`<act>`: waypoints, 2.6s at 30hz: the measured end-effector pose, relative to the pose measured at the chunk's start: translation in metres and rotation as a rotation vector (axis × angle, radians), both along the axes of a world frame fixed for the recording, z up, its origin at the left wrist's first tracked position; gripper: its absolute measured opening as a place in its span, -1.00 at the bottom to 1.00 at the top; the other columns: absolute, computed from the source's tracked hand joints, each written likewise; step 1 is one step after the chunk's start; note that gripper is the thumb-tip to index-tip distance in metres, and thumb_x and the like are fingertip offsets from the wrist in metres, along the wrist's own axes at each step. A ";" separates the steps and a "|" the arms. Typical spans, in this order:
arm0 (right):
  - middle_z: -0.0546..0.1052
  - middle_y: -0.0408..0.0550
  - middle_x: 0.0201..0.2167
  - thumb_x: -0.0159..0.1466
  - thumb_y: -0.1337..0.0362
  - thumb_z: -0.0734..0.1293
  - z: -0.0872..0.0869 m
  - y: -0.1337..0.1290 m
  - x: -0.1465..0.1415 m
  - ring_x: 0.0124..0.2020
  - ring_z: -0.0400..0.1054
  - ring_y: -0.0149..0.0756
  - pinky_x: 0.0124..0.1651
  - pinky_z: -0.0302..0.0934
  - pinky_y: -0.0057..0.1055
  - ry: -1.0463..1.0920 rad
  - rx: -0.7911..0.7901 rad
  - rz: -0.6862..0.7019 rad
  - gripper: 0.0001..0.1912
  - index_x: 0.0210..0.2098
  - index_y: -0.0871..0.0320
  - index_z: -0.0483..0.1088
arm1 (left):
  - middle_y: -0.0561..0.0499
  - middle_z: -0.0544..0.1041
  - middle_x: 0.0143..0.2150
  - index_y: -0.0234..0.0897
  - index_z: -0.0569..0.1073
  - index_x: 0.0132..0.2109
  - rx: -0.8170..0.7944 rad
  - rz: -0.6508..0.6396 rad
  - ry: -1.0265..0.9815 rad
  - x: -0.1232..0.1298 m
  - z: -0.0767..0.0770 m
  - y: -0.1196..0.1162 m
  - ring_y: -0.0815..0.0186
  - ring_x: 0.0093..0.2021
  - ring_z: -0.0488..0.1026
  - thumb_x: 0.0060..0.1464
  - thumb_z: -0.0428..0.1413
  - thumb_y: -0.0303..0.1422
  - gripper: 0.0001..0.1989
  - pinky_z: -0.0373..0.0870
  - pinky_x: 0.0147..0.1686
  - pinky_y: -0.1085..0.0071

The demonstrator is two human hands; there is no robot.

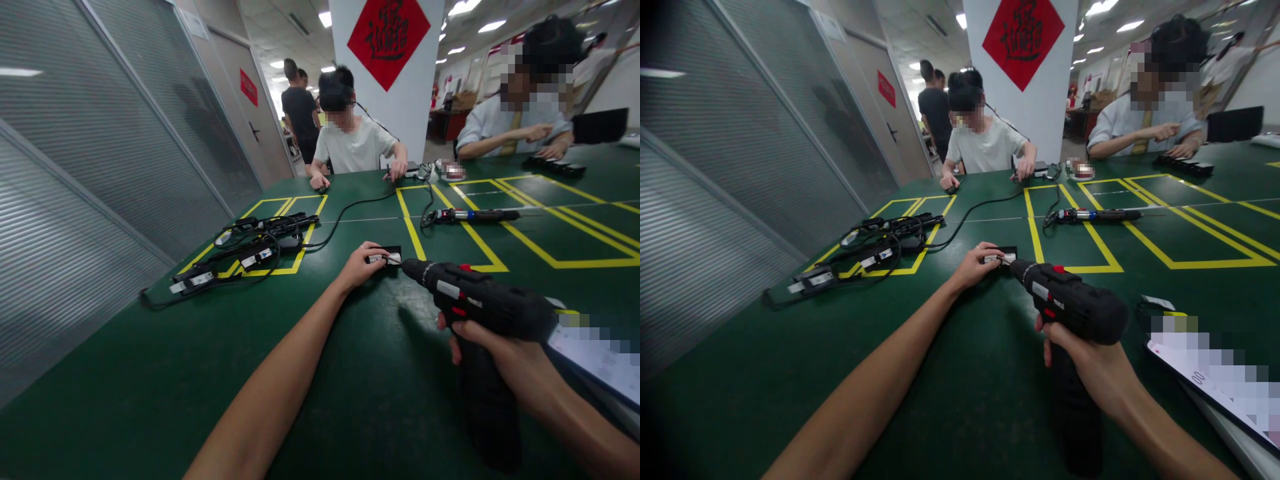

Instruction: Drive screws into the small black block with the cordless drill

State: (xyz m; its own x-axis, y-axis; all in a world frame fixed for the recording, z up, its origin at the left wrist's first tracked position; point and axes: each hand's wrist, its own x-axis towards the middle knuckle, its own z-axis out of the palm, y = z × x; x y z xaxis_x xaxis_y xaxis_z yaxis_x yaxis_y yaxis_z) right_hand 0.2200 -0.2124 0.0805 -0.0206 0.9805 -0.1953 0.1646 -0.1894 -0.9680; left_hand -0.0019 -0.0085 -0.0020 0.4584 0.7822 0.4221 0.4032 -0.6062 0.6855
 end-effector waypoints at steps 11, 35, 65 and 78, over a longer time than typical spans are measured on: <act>0.49 -0.17 -0.61 0.25 0.17 0.23 -0.004 0.000 0.001 -0.52 0.35 -0.32 -0.41 0.13 -0.37 -0.003 0.049 0.021 -0.83 -0.34 0.11 0.39 | -0.08 0.42 -0.03 -0.23 0.55 -0.09 -0.018 0.020 -0.005 0.000 -0.001 0.000 0.25 0.00 0.37 0.10 0.08 -0.30 -0.74 0.29 0.07 0.29; 0.50 -0.17 -0.62 0.22 0.18 0.24 -0.001 0.000 -0.004 -0.51 0.36 -0.29 -0.38 0.15 -0.32 -0.060 0.000 0.010 -0.84 -0.35 0.09 0.41 | -0.07 0.42 -0.03 -0.22 0.55 -0.11 0.015 0.018 0.007 0.000 0.000 -0.001 0.27 0.00 0.38 0.09 0.08 -0.33 -0.76 0.29 0.07 0.31; 0.50 -0.16 -0.59 0.25 0.15 0.22 0.002 0.000 -0.005 -0.49 0.37 -0.23 -0.32 0.15 -0.29 -0.128 0.070 0.020 -0.82 -0.34 0.06 0.43 | -0.06 0.45 -0.05 -0.28 0.38 0.04 -0.112 0.079 -0.068 0.001 0.001 -0.005 0.33 -0.21 0.42 -0.03 0.18 -0.31 -0.55 0.37 -0.22 0.43; 0.56 -0.10 -0.44 0.19 0.11 0.32 0.004 -0.001 -0.007 -0.46 0.44 -0.22 -0.31 0.33 -0.28 0.075 -0.021 -0.003 -0.78 -0.23 0.07 0.46 | -0.07 0.45 -0.05 -0.28 0.38 0.05 -0.137 0.084 -0.069 0.002 0.003 -0.007 0.33 -0.21 0.43 -0.03 0.18 -0.31 -0.54 0.38 -0.21 0.42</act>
